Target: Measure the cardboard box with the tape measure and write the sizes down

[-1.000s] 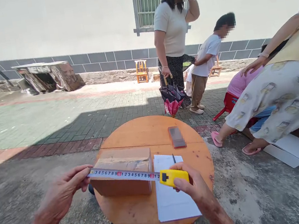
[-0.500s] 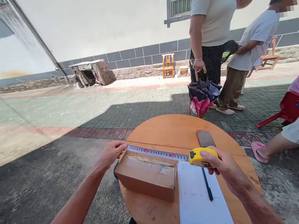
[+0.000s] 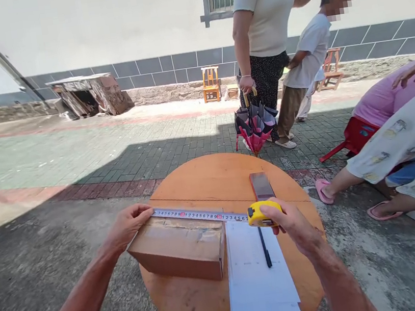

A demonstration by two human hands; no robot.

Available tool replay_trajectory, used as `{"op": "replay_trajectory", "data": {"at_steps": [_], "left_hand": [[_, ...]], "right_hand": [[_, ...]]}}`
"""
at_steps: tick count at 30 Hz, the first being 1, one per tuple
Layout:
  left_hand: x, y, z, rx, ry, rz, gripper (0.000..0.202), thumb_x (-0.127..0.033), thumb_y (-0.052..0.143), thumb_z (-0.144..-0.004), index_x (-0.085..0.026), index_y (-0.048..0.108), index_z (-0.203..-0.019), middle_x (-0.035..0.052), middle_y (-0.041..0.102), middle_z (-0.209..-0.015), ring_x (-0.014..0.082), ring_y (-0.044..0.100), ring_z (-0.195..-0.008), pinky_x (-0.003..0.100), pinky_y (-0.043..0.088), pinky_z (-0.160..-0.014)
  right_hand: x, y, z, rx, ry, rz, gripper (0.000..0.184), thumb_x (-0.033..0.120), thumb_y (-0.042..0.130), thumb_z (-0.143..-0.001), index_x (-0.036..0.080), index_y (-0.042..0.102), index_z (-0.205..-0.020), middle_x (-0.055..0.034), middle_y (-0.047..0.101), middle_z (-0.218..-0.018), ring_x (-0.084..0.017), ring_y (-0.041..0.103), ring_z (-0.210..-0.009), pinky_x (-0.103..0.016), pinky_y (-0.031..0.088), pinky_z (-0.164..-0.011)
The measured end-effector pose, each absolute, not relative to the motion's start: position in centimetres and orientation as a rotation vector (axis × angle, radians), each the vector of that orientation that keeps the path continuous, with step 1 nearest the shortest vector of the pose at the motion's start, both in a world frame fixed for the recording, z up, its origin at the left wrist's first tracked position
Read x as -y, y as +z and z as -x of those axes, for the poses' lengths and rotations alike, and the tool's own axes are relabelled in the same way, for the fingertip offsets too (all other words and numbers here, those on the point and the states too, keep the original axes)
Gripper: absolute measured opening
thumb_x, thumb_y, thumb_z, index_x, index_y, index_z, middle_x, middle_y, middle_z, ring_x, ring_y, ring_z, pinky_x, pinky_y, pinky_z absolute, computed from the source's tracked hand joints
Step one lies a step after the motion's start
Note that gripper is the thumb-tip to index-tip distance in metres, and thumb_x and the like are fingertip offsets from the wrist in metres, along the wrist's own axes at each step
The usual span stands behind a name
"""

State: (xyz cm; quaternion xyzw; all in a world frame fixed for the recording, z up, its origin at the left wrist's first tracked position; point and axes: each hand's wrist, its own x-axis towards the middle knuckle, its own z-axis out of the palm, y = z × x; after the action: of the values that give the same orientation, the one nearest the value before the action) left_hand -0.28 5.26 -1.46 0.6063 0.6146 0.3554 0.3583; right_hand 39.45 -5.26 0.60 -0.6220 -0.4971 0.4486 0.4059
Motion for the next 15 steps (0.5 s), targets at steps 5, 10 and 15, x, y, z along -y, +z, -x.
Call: {"op": "replay_trajectory", "data": {"at_steps": [5, 10, 15], "left_hand": [[-5.3, -1.0, 0.4, -1.584, 0.87, -1.551, 0.043, -0.058, 0.065, -0.065, -0.016, 0.073, -0.073, 0.003, 0.069, -0.071, 0.0186, 0.058, -0.066, 0.025, 0.04, -0.059], [-5.2, -1.1, 0.2, -1.59, 0.885, -1.535, 0.04, -0.056, 0.067, -0.063, -0.017, 0.072, -0.069, 0.0015, 0.067, -0.068, 0.0178, 0.055, -0.065, 0.025, 0.039, -0.059], [-5.2, -0.6, 0.5, -1.546, 0.957, -1.473, 0.039, -0.055, 0.07, -0.061, -0.017, 0.07, -0.067, 0.0016, 0.064, -0.065, 0.0162, 0.052, -0.062, 0.025, 0.038, -0.058]], "right_hand": [[5.4, 0.7, -40.2, 1.286, 1.138, 1.559, 0.048, 0.063, 0.058, -0.078, 0.016, 0.067, -0.079, -0.0012, 0.059, -0.061, -0.012, 0.047, -0.051, -0.025, 0.033, -0.047], [5.5, 0.6, -40.1, 1.331, 1.131, 1.559, 0.047, 0.061, 0.056, -0.08, 0.016, 0.067, -0.086, -0.002, 0.06, -0.066, -0.013, 0.048, -0.053, -0.026, 0.034, -0.05], [6.9, 1.5, -39.3, 1.35, 1.032, 1.575, 0.049, 0.06, 0.056, -0.08, 0.015, 0.065, -0.098, -0.0029, 0.061, -0.07, -0.016, 0.052, -0.059, -0.028, 0.04, -0.055]]}}
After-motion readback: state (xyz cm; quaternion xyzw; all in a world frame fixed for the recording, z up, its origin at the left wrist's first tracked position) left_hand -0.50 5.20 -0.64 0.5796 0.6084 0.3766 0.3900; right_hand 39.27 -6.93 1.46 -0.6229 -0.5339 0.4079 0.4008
